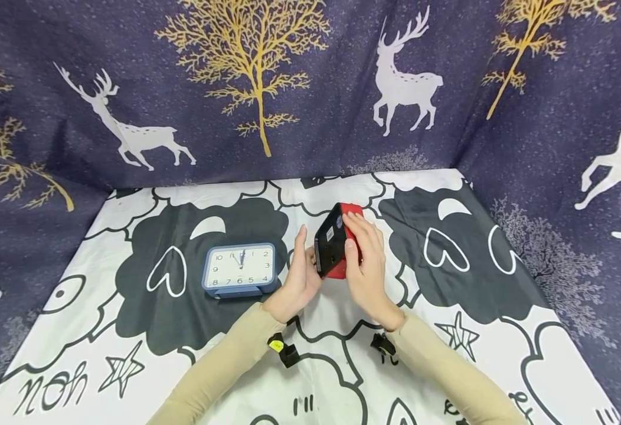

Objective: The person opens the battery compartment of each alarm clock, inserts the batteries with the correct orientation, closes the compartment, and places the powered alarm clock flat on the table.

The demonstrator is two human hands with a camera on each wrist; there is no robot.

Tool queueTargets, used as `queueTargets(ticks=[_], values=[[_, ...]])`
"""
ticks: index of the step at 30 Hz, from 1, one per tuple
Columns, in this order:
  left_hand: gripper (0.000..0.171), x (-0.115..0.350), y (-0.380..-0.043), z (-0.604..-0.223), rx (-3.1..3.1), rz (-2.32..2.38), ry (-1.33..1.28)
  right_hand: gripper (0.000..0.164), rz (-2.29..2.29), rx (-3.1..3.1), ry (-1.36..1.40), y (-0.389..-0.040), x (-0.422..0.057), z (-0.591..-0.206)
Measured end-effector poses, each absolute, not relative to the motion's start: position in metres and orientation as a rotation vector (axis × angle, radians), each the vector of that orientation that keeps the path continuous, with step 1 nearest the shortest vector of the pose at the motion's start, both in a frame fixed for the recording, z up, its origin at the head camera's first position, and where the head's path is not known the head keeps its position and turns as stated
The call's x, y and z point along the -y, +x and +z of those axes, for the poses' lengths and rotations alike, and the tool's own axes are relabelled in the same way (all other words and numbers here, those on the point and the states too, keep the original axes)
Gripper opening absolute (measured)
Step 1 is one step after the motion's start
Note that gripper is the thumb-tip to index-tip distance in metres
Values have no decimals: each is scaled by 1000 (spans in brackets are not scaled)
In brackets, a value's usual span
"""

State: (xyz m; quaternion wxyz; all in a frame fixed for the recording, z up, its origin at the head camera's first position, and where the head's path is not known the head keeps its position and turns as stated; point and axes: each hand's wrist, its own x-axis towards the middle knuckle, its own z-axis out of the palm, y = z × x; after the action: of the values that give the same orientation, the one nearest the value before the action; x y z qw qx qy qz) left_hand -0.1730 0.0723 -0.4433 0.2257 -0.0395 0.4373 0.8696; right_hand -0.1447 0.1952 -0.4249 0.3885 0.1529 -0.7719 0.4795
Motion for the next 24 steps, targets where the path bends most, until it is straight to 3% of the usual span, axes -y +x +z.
queueTargets(ticks=[11,16,24], values=[[99,-78,-164,-449,-976,2299,-102,31,1134,1901,583,-145,-181,-422],[111,-83,-166,-469,-871,2293,-129,27,1079,1927,654,-139,-177,-427],[90,-81,-151,-445,-677,2331,-204,25,1034,2012,764,-133,-169,-430]])
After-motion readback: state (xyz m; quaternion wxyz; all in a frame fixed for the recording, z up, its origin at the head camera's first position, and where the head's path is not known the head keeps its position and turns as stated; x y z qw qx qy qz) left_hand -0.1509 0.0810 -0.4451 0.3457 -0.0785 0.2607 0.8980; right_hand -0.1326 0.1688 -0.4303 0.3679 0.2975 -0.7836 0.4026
